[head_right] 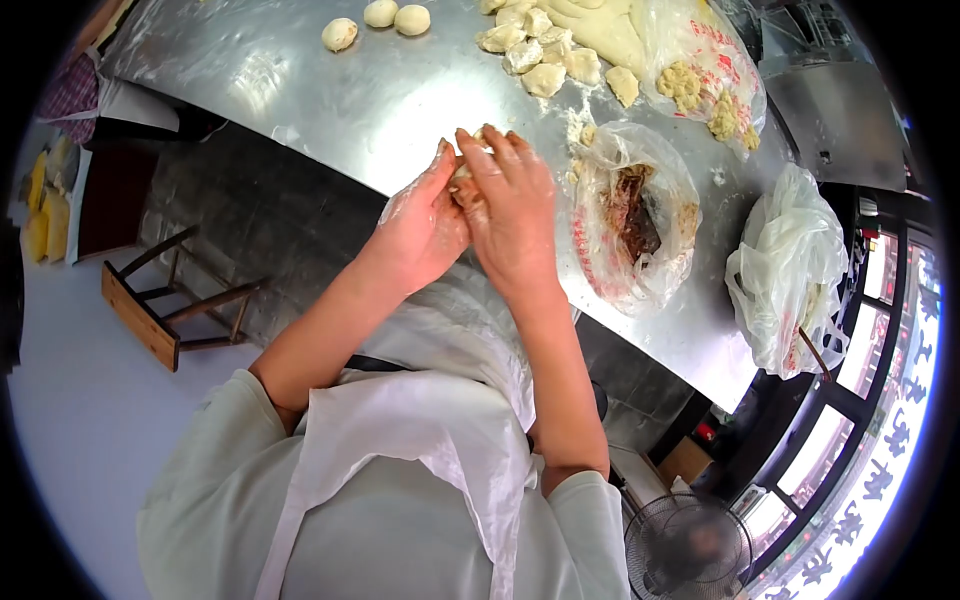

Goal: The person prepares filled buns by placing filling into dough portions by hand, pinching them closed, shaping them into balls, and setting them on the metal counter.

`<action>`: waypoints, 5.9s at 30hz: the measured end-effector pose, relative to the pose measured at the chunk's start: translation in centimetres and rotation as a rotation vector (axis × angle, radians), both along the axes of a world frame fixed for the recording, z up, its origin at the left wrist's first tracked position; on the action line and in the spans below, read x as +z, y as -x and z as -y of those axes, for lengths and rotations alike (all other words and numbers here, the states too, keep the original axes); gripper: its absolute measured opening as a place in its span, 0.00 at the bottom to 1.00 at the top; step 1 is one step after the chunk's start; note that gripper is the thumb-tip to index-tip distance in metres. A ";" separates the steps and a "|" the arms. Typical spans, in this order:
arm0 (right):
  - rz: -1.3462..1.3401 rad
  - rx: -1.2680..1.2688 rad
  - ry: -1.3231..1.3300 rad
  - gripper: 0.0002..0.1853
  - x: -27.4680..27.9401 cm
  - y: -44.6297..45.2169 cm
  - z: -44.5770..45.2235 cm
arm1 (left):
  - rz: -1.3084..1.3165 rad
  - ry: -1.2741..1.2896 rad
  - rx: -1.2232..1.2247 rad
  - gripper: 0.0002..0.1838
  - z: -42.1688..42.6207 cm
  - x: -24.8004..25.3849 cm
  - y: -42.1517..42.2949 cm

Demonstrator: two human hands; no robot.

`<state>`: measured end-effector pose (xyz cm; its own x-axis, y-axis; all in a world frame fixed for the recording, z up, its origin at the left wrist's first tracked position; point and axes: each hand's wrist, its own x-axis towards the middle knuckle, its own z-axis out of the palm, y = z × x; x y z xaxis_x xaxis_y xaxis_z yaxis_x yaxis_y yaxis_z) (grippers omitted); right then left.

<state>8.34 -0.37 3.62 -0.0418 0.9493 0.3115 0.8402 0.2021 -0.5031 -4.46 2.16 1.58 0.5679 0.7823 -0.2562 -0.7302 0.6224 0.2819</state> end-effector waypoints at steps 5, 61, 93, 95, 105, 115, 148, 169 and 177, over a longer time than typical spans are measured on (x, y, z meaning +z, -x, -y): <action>-0.373 0.008 0.140 0.36 2.2 1.1 -0.6 | -0.140 0.010 -0.026 0.19 -1.7 0.3 1.8; 0.085 0.046 -0.173 0.23 -2.2 10.0 -30.4 | -1.401 -0.922 0.799 0.14 -8.4 -4.8 7.4; -0.470 -0.142 0.268 0.12 2.8 -2.6 9.1 | -1.907 -1.247 0.641 0.23 -30.7 -2.8 14.5; -0.438 -0.126 0.279 0.12 3.1 -2.3 8.1 | -2.056 -1.230 0.558 0.22 -34.7 -3.3 15.5; -0.481 0.038 0.380 0.15 3.5 -2.7 -1.6 | -2.651 -1.323 0.227 0.26 -51.5 -4.3 13.3; -0.617 -0.094 0.376 0.22 3.6 -6.6 -6.0 | -2.668 -1.455 0.100 0.22 -64.1 -9.4 18.4; -1.090 -0.672 0.053 0.15 -2.4 -18.2 6.2 | -1.095 -1.541 -0.403 0.17 -4.9 -0.4 -21.8; -0.077 -0.737 0.086 0.36 -2.5 -15.2 7.6 | -0.700 -0.392 -0.546 0.12 0.7 1.5 -22.5; -0.037 -0.672 0.115 0.21 -5.5 -14.0 6.9 | -0.718 -0.670 -0.636 0.11 -3.0 -3.6 -25.0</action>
<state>22.33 -7.32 -1.86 0.5769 0.7927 0.1971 0.7465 -0.4138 -0.5210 20.50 5.15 -2.05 0.7983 0.5093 -0.3214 0.1199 0.3886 0.9136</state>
